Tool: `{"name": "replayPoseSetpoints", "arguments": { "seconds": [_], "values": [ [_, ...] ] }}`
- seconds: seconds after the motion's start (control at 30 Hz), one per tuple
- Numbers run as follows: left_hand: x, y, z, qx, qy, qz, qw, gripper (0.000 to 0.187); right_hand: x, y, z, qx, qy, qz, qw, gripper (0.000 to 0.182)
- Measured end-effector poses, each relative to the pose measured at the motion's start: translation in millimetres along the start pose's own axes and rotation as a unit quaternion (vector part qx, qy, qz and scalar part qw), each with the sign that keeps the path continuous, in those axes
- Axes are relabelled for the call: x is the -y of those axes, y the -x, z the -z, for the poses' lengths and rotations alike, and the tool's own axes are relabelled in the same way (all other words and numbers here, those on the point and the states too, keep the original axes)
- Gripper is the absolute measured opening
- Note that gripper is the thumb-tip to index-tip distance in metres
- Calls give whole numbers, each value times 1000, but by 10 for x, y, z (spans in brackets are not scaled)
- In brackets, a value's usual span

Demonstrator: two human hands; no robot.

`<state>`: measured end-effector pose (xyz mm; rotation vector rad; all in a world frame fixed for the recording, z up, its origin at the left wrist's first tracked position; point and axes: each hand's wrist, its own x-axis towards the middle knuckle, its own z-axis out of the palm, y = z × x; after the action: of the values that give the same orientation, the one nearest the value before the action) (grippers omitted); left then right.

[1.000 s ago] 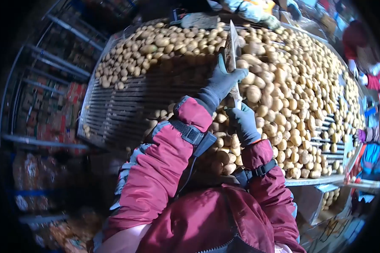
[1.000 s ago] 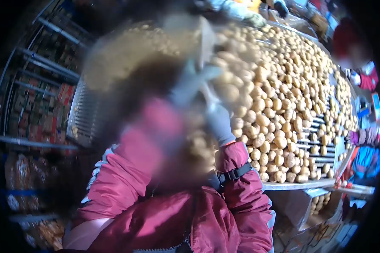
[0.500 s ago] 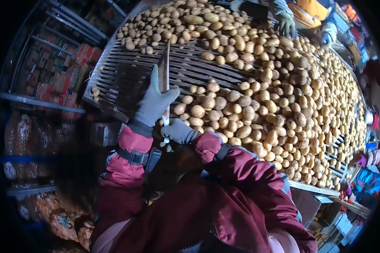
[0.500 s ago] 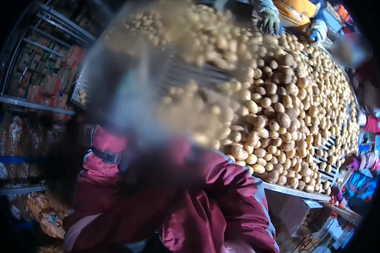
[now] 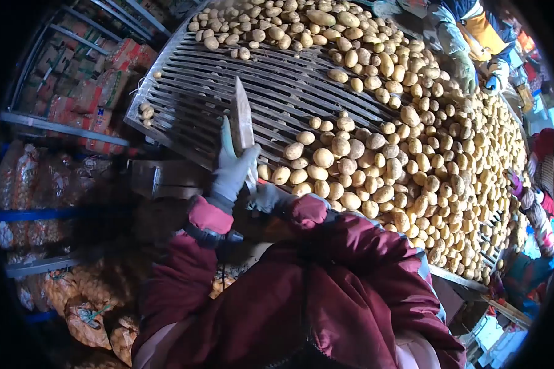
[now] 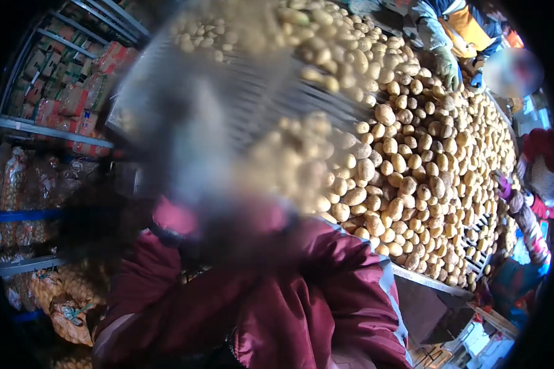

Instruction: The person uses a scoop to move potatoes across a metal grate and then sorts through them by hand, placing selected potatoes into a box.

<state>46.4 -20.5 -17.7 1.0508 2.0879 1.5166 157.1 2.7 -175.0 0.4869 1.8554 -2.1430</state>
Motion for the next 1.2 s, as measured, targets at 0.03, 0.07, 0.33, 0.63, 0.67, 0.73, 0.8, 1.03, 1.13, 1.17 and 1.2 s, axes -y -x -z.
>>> {"name": "replayPoseSetpoints", "arguments": {
  "seconds": [0.03, 0.07, 0.33, 0.63, 0.67, 0.73, 0.8, 1.03, 1.13, 1.17, 1.2],
  "values": [
    [-61, 97, -106, 5, 5, 0, 1000, 104, 36, 198, 17, -21, 19, -28, 999, 26],
    [-137, 198, -210, 13, 15, 0, 1000, 103, 46, 387, 33, -43, 38, -55, 997, 27],
    [-410, 479, -1223, 30, 122, 51, 991, 101, 530, 1888, 522, -113, -28, -173, 978, 22],
    [-986, 577, -2221, 118, 141, -11, 983, 100, -776, 2139, 1009, -187, 432, 150, 869, 27],
    [-984, 578, -2310, 117, 153, -21, 981, 100, -885, 2205, 1090, -191, 434, 154, 867, 27],
    [-1144, 643, -2411, 112, 108, -53, 986, 98, -1016, 2360, 1180, -198, 460, 212, 839, 17],
    [-1460, 681, -2465, 133, 239, 48, 961, 97, -254, 2929, 1143, -175, 82, 15, 981, 17],
    [-1881, 809, -3010, 179, 124, -38, 975, 96, 31, 3750, 1389, -295, -113, -41, 948, 31],
    [-1880, 777, -3071, 180, 206, -29, 961, 89, 111, 3852, 1393, -320, -114, -11, 940, 33],
    [-2314, 972, -3038, 92, 54, -54, 993, 82, 125, 3871, 1407, -326, -114, -11, 939, 35],
    [-1676, 679, -2912, 155, 175, -29, 972, 73, 162, 3921, 1407, -322, -115, 4, 940, 35]
  ]
}}
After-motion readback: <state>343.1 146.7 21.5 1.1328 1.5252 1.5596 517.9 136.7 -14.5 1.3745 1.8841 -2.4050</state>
